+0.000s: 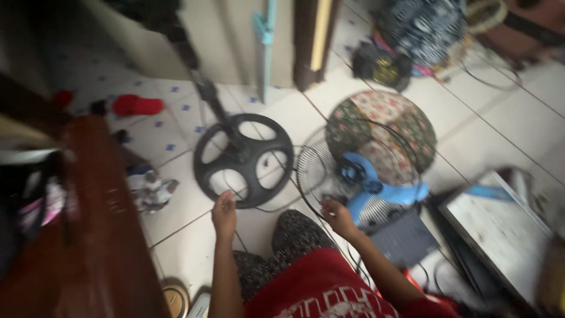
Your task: The person unplugs a standing fan and proceeds to disassemble it. They remove the front grill, unscrew the central nut to detach the blue fan blades, and then remove the rear grill. The components are placed on the floor.
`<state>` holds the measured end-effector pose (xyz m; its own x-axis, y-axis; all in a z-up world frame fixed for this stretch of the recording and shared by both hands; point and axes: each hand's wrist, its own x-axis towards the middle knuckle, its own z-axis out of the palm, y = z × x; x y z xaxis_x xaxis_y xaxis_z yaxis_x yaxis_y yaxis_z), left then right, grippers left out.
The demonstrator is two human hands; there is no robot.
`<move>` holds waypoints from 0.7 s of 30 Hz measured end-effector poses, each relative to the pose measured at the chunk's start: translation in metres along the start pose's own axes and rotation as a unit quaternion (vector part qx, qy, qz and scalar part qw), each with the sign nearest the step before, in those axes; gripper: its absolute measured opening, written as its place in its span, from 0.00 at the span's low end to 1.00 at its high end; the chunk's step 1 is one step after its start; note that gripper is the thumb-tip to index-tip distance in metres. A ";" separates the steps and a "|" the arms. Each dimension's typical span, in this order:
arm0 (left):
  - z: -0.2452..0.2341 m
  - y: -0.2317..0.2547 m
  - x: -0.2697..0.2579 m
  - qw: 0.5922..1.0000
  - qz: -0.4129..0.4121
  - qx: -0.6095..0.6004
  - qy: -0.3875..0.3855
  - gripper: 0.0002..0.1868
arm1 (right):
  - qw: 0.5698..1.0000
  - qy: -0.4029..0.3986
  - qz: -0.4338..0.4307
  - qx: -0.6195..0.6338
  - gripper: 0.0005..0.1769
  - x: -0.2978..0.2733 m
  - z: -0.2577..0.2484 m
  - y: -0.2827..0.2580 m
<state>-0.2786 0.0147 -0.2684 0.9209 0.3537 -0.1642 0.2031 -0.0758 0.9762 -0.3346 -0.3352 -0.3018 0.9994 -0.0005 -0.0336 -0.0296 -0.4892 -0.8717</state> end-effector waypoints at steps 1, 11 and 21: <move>0.003 -0.003 -0.001 1.000 0.008 -0.023 -0.018 0.17 | 1.000 -0.014 0.002 -0.015 0.17 -0.004 0.000 0.003; 0.015 0.008 -0.010 0.998 -0.026 0.030 -0.058 0.16 | 0.975 0.102 0.183 -0.078 0.16 -0.033 -0.031 0.078; 0.012 0.000 -0.013 0.985 -0.115 0.121 -0.051 0.17 | 0.763 0.373 0.523 -0.074 0.39 -0.043 -0.081 0.082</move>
<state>-0.2864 -0.0011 -0.2677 0.8668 0.2935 -0.4031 0.4731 -0.2289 0.8507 -0.3787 -0.4460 -0.3323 0.1626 -0.9274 -0.3370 -0.8698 0.0265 -0.4926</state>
